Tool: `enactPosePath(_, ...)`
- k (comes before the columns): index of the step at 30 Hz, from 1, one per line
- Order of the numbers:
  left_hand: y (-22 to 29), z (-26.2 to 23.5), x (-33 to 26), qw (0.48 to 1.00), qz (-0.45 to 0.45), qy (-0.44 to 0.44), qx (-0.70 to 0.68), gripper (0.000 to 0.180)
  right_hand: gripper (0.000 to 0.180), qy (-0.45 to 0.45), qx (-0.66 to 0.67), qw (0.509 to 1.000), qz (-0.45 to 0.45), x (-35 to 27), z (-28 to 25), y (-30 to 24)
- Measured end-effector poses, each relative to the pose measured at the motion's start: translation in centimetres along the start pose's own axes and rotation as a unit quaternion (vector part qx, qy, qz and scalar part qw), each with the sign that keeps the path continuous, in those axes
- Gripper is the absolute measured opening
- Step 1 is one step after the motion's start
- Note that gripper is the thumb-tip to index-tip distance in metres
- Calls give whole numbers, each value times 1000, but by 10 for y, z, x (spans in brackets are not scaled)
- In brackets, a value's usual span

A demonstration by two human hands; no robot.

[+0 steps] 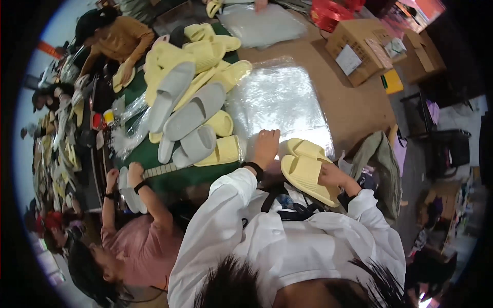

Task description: The recorder is shown packing finished slippers into bags in a footwear manufacturing setting.

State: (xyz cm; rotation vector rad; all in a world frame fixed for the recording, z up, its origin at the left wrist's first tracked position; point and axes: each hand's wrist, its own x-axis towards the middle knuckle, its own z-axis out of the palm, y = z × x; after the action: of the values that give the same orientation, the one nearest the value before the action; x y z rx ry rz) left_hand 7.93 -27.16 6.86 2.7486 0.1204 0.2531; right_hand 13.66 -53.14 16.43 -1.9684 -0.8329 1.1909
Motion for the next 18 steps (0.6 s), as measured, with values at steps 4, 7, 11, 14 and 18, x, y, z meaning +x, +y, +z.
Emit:
enactPosePath(4, 6, -11, -2, 987, -108, -81, -84, 26, 45, -4, -17, 994, -104, 20, -7, 9)
enactPosePath(7, -5, 14, -11, 991, -73, 30, -106, 30, 42, 9, -7, 999, -32, 15, -19, -13)
enactPosePath(11, -8, 4, -10, 993, -75, 16, -88, 29, 41, -4, 12, 997, -81, 27, -19, -10)
enactPosePath(14, 18, -30, 2, 993, -57, -75, -68, 31, 37, 90, -28, 992, -80, 40, -14, 7)
enactPosePath(18, 23, -21, -4, 994, 42, 46, -84, 34, 30, 250, -196, 934, -167, 62, -4, -8)
